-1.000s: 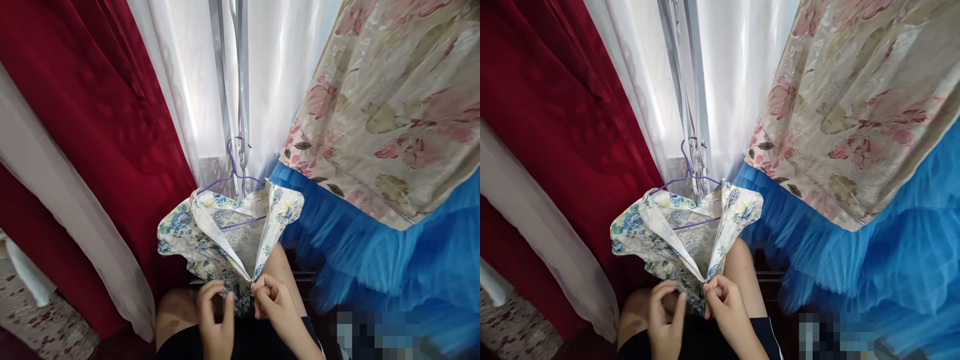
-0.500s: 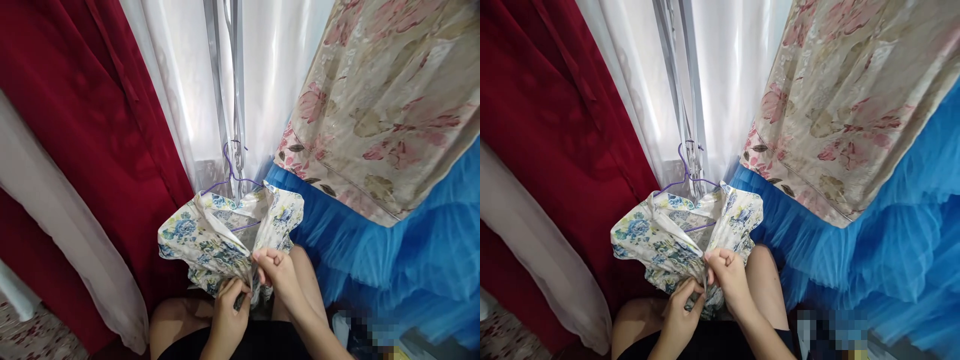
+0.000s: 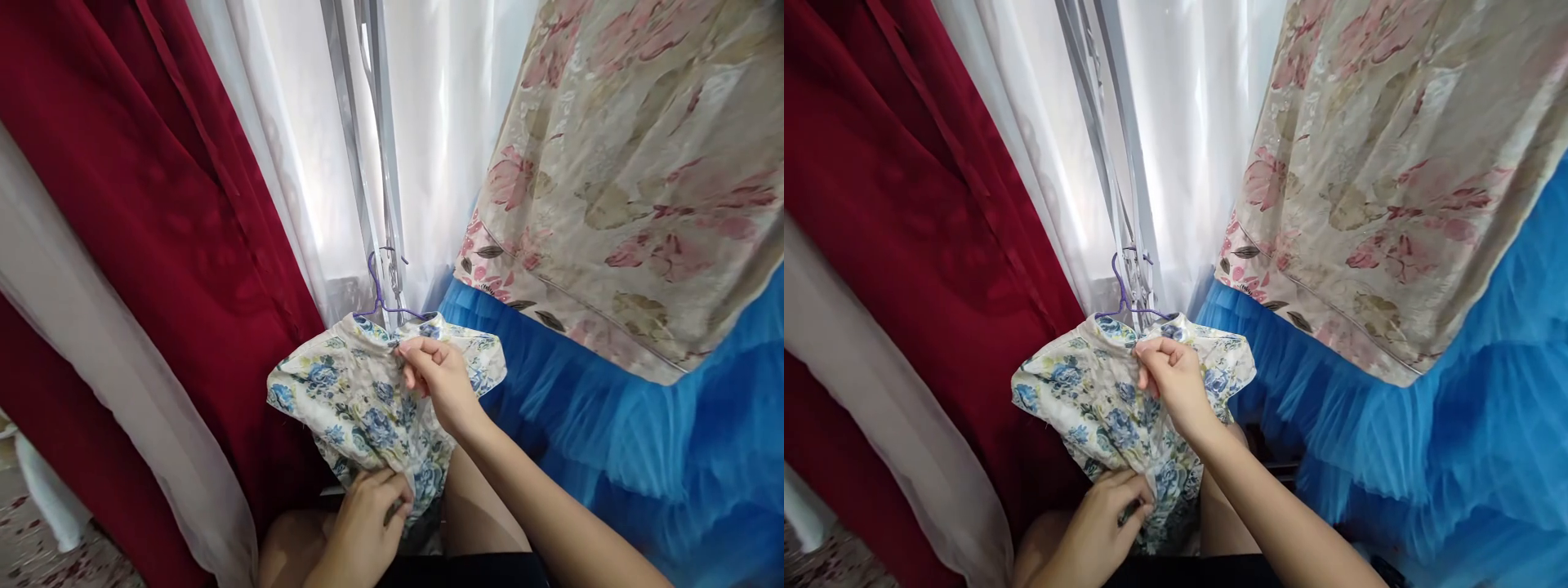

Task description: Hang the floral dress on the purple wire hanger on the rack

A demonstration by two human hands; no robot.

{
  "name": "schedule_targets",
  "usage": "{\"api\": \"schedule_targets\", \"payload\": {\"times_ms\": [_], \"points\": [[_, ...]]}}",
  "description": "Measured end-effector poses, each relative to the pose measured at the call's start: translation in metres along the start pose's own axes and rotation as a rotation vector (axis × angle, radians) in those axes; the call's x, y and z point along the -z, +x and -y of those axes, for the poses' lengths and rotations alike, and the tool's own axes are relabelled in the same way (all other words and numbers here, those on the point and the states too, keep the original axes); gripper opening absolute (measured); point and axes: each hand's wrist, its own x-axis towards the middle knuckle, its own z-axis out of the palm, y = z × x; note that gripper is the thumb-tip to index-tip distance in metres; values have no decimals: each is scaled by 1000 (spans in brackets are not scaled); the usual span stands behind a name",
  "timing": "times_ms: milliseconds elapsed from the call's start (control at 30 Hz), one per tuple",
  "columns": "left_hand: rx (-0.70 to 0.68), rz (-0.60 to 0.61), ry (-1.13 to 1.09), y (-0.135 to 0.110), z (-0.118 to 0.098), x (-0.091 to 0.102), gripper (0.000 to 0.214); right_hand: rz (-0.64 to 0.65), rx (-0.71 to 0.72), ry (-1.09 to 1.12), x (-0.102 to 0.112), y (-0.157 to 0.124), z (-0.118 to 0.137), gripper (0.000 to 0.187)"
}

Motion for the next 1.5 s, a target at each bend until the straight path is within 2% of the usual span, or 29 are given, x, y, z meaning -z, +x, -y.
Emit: {"api": "schedule_targets", "payload": {"times_ms": [67, 100, 167, 200, 267, 333, 400, 500, 567, 633, 700, 800, 867, 933, 967, 1000, 1067, 1133, 1200, 1267, 1300, 1400, 1500], "points": [[-104, -236, -76, 7, -10, 29, 13, 11, 29, -69, 1, -5, -2, 31], [-164, -405, -100, 13, -16, 46, 12, 19, 43, -95, 2, -8, -2, 32], [-193, -607, -98, 30, -30, 80, 30, 36, 63, -122, 4, -12, 0, 32], [-197, -648, -87, 41, -36, 94, 37, 43, 73, -126, 4, -13, 2, 32], [-256, -595, -66, 63, -44, 111, 36, 59, 93, -134, 5, -17, 6, 31], [-338, -531, -42, 81, -49, 115, 22, 74, 118, -142, 5, -20, 9, 30], [-405, -556, -24, 92, -53, 109, 16, 70, 162, -168, 7, -21, 6, 29], [-455, -722, -16, 96, -58, 99, 15, 33, 239, -266, 11, -20, -10, 27], [-436, -847, -37, 95, -58, 100, 15, 30, 240, -361, 15, -20, -24, 27], [-370, -1002, -84, 93, -52, 111, 17, 53, 193, -434, 20, -23, -37, 27], [-278, -1175, -130, 91, -36, 126, 19, 80, 144, -466, 25, -30, -43, 27], [-143, -1364, -274, 84, 8, 145, 19, 112, 106, -470, 29, -45, -41, 25], [-55, -1422, -566, 78, 43, 145, 16, 141, 89, -489, 29, -54, -38, 26], [61, -1433, -938, 71, 73, 131, 16, 169, 73, -516, 29, -60, -38, 25], [155, -1401, -1110, 68, 84, 118, 19, 176, 64, -523, 29, -63, -40, 25], [278, -1350, -1263, 65, 93, 103, 23, 177, 52, -517, 31, -65, -45, 24], [472, -1151, -1490, 60, 103, 68, 27, 139, 9, -462, 37, -71, -58, 26], [636, -1105, -1576, 55, 105, 30, 27, 21, -56, -371, 49, -79, -77, 30], [707, -1054, -1618, 52, 100, 1, 23, -171, -114, -289, 64, -91, -101, 35], [668, -945, -1649, 50, 88, -16, 17, -332, -163, -245, 79, -102, -123, 41], [606, -883, -1651, 49, 79, -19, 16, -355, -195, -239, 86, -106, -133, 44], [361, -703, -1537, 45, 42, -15, 24, -226, -285, -268, 95, -112, -146, 50], [158, -436, -1281, 37, -8, -8, 30, -124, -240, -293, 92, -114, -136, 45]]}}
